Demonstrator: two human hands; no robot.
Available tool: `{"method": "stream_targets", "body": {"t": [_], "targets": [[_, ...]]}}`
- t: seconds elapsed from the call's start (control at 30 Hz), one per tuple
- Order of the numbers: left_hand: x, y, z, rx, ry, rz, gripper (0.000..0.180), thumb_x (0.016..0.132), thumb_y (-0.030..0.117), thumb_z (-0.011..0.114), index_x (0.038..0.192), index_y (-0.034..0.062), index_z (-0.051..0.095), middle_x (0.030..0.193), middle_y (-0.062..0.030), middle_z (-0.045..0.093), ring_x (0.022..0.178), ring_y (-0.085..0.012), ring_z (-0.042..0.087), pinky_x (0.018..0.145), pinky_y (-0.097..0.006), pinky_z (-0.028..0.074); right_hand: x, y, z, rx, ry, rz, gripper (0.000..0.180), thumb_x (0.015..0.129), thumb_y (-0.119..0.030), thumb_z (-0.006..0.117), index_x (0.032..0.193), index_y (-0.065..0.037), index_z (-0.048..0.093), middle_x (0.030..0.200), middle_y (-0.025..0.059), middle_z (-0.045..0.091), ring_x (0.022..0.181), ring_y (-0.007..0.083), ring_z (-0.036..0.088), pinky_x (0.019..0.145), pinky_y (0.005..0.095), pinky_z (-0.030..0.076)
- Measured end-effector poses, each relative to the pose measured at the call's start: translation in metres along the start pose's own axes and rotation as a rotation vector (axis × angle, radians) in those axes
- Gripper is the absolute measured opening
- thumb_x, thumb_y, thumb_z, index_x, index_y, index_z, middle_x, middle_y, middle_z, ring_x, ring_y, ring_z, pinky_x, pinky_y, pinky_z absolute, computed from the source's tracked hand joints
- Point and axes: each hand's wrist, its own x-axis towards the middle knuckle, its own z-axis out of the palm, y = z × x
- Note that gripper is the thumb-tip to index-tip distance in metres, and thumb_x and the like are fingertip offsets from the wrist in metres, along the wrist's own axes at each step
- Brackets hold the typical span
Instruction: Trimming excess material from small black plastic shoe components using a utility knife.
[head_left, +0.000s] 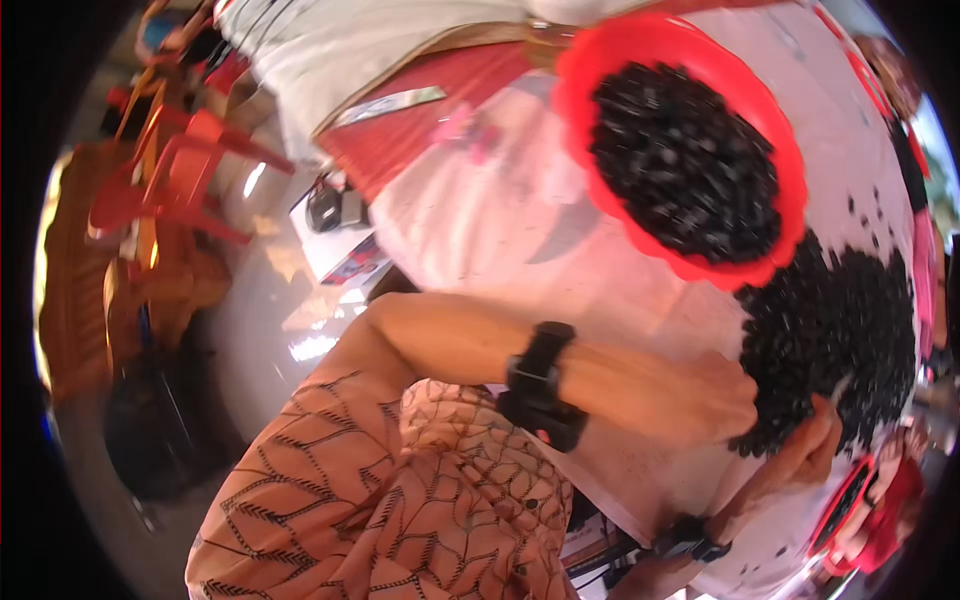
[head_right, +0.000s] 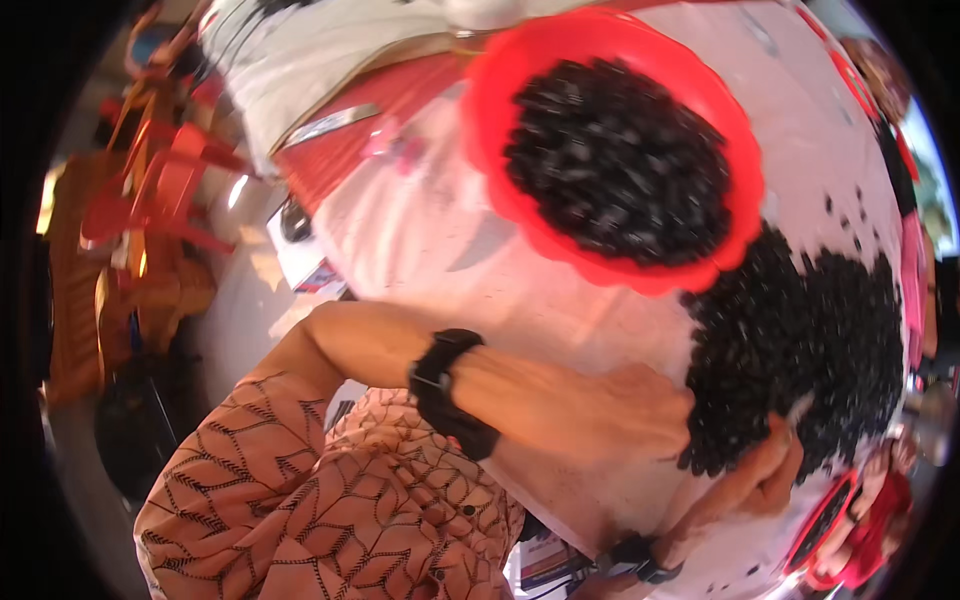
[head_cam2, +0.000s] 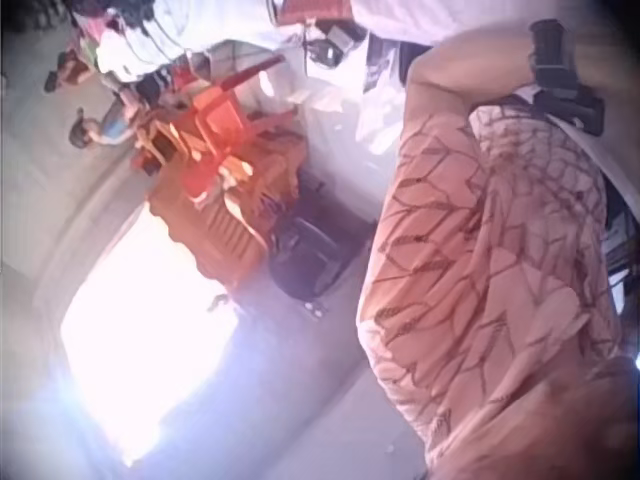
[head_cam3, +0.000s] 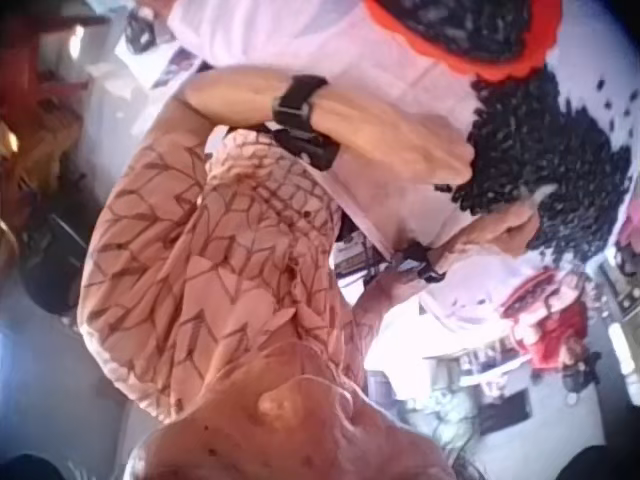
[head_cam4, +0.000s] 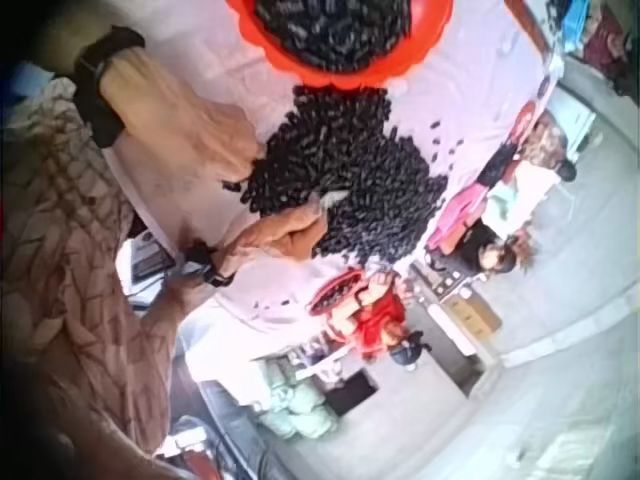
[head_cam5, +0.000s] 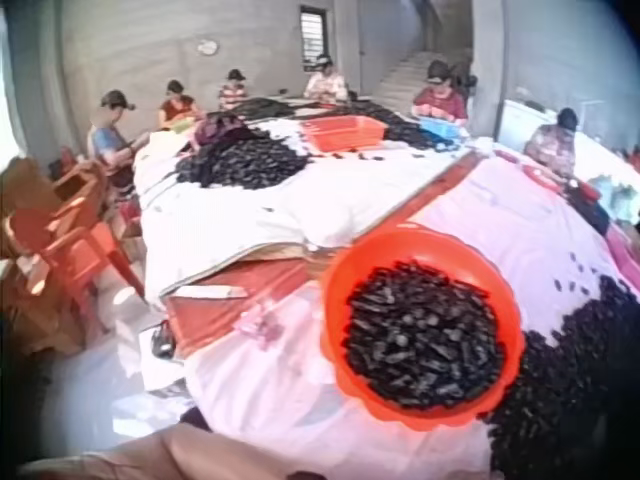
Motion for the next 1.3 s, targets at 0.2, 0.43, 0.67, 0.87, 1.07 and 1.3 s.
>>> {"method": "stream_targets", "body": {"t": [0.2, 0.43, 0.67, 0.87, 1.07, 1.3], "targets": [[-0.002, 0.003, -0.004, -0.055, -0.155, 0.007, 0.016, 0.087, 0.013, 0.046, 0.086, -0.0011, 0.054, 0.09, -0.0164, 0.052, 0.087, -0.0307, 0.053, 0.079, -0.038, 0.042, -0.01, -0.006, 0.002, -0.051, 0.116, -0.122, 0.045, 0.103, -0.032, 0.037, 0.107, 0.005, 0.063, 0.089, 0.0108, 0.058, 0.071, 0.0183, 0.044, 0.061, 0.0314, 0.036], [0.023, -0.011, 0.03, 0.154, -0.089, 0.01, 0.018, 0.064, 0.01, 0.069, 0.075, -0.0025, 0.072, 0.074, -0.0165, 0.07, 0.072, -0.0319, 0.068, 0.063, -0.042, 0.053, 0.008, 0.029, 0.007, -0.084, 0.133, -0.216, 0.05, 0.106, -0.036, 0.034, 0.107, 0.005, 0.063, 0.09, 0.0131, 0.064, 0.075, 0.0189, 0.053, 0.065, 0.0332, 0.042], [0.043, -0.028, 0.052, 0.187, -0.273, -0.087, 0.012, 0.058, 0.015, 0.074, 0.062, 0.0034, 0.071, 0.058, -0.01, 0.064, 0.061, -0.0301, 0.065, 0.052, -0.042, 0.048, 0.034, 0.043, 0.03, -0.045, 0.105, -0.239, 0.048, 0.105, -0.035, 0.037, 0.105, 0.004, 0.065, 0.087, 0.0116, 0.065, 0.073, 0.0176, 0.054, 0.063, 0.0332, 0.043], [0.044, -0.019, 0.086, 0.422, 0.05, -0.035, 0.006, 0.065, 0.016, 0.072, 0.065, 0.0102, 0.074, 0.058, -0.0053, 0.064, 0.057, -0.0241, 0.063, 0.043, -0.038, 0.044, 0.03, 0.049, 0.03, -0.09, 0.072, -0.364, 0.047, 0.105, -0.034, 0.039, 0.104, 0.004, 0.066, 0.085, 0.0109, 0.064, 0.072, 0.017, 0.053, 0.062, 0.0326, 0.042], [0.043, -0.001, 0.066, 0.521, -0.2, -0.166, 0.014, 0.084, 0.027, 0.065, 0.081, 0.0207, 0.078, 0.092, 0.0015, 0.074, 0.09, -0.0164, 0.068, 0.07, -0.034, 0.055, 0.033, 0.068, 0.023, -0.153, 0.055, -0.457, 0.045, 0.104, -0.033, 0.041, 0.103, 0.004, 0.066, 0.084, 0.0101, 0.064, 0.07, 0.0164, 0.052, 0.061, 0.032, 0.041], [0.074, -0.017, 0.072, 0.656, -0.52, -0.093, 0.018, 0.086, 0.028, 0.061, 0.089, 0.0215, 0.077, 0.099, -0.0039, 0.073, 0.097, -0.0178, 0.067, 0.073, -0.036, 0.054, 0.017, 0.057, 0.057, -0.167, 0.002, -0.523, 0.044, 0.103, -0.032, 0.043, 0.102, 0.004, 0.067, 0.082, 0.0092, 0.063, 0.069, 0.0157, 0.052, 0.059, 0.0312, 0.04]]}}
